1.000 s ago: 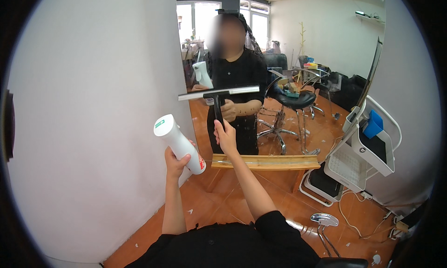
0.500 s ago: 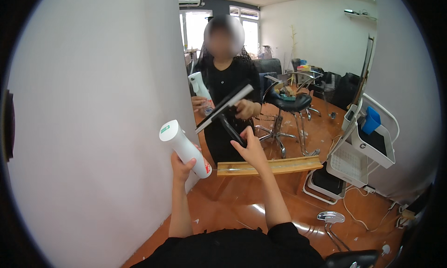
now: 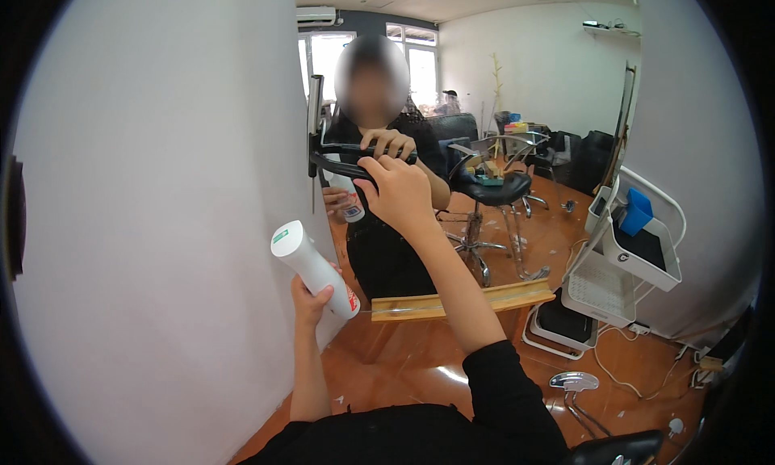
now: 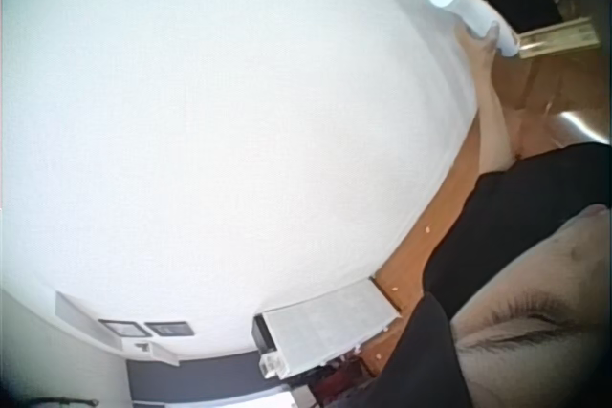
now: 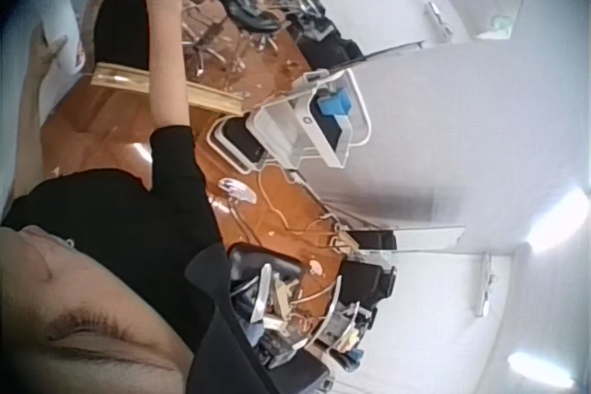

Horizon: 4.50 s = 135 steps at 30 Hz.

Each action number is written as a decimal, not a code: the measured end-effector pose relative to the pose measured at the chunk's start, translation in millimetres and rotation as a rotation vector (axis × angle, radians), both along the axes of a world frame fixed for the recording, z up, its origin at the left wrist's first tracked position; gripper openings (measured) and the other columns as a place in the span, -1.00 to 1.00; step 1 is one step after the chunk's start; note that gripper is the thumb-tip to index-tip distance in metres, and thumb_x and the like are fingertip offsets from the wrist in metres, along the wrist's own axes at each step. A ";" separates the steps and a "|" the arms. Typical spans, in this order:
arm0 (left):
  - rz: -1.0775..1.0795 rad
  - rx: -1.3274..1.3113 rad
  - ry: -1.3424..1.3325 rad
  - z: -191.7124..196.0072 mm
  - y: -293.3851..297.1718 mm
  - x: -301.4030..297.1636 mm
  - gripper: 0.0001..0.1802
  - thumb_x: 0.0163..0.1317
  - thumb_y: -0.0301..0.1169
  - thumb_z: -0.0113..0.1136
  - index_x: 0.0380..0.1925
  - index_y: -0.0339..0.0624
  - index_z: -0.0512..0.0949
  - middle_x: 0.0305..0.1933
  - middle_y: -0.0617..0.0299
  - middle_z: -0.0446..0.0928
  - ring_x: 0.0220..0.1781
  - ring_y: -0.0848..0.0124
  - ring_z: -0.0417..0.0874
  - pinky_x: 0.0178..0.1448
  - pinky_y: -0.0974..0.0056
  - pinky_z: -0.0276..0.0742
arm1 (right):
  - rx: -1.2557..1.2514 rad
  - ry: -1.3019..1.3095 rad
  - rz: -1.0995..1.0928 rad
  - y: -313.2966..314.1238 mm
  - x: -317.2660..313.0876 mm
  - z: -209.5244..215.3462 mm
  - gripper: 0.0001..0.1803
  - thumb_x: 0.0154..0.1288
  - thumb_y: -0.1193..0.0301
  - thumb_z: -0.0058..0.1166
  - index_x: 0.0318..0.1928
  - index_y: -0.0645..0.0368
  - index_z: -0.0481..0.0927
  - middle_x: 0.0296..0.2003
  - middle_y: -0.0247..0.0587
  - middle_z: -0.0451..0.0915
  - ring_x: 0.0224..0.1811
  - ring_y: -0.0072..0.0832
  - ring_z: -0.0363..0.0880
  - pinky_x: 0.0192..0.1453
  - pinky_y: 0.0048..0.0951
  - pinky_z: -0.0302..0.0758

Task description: The person cleans a large wall-mounted mirror in a salon. They spray a cleaning solution onto the glass surface and wipe it with a squeegee, repeating the process across different sections of the mirror.

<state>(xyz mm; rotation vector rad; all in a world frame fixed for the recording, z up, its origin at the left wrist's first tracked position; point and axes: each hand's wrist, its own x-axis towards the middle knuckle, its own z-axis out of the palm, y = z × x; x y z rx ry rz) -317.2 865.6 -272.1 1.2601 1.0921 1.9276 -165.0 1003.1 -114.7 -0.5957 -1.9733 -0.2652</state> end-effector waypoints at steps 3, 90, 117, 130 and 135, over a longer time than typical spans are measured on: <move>0.010 0.009 0.036 -4.4 7.9 5.9 -0.60 -0.16 -0.54 0.22 -0.20 -0.32 0.49 -0.21 0.12 0.59 -0.18 0.37 0.62 -0.03 0.23 0.52 | -0.068 0.007 0.017 0.8 5.5 -3.0 -0.75 0.11 0.23 0.20 -0.21 0.03 0.58 -0.49 -0.27 0.53 -0.46 -0.24 0.55 -0.42 -0.29 0.46; -0.329 0.047 0.199 -12.5 159.5 319.0 -0.53 -0.22 -0.27 0.36 -0.29 -0.33 0.55 -0.28 0.15 0.61 -0.26 0.39 0.63 -0.14 0.31 0.51 | -0.623 0.938 -0.208 89.1 376.8 -187.7 -0.79 0.28 0.34 0.10 -0.30 0.21 0.41 -0.63 -0.35 0.47 -0.67 -0.64 0.32 -0.55 -0.57 0.21; -0.349 0.001 0.202 -17.6 142.8 311.7 -0.51 -0.20 -0.24 0.36 -0.27 -0.34 0.53 -0.27 0.15 0.58 -0.25 0.37 0.62 -0.15 0.29 0.53 | -1.037 1.683 1.330 132.7 425.0 -117.1 -0.80 0.26 0.45 -0.10 -0.51 0.13 0.27 -0.67 -0.42 0.19 -0.68 -0.64 0.16 -0.57 -0.59 0.28; -0.293 -0.020 0.219 -5.7 103.9 253.8 -0.53 -0.25 -0.29 0.34 -0.27 -0.30 0.55 -0.29 0.17 0.60 -0.27 0.40 0.62 -0.15 0.31 0.53 | -1.175 1.832 1.078 100.1 331.3 -90.2 -0.77 0.23 0.41 -0.11 -0.57 0.06 0.25 -0.74 -0.47 0.16 -0.78 -0.66 0.10 -0.70 -0.59 0.15; -0.272 -0.005 0.181 -1.9 87.3 224.1 -0.53 -0.25 -0.29 0.33 -0.27 -0.30 0.54 -0.29 0.17 0.59 -0.25 0.40 0.62 -0.14 0.31 0.53 | -1.210 1.798 1.023 81.3 274.6 -84.2 -0.78 0.21 0.40 -0.08 -0.56 0.05 0.25 -0.73 -0.45 0.16 -0.78 -0.65 0.11 -0.70 -0.59 0.15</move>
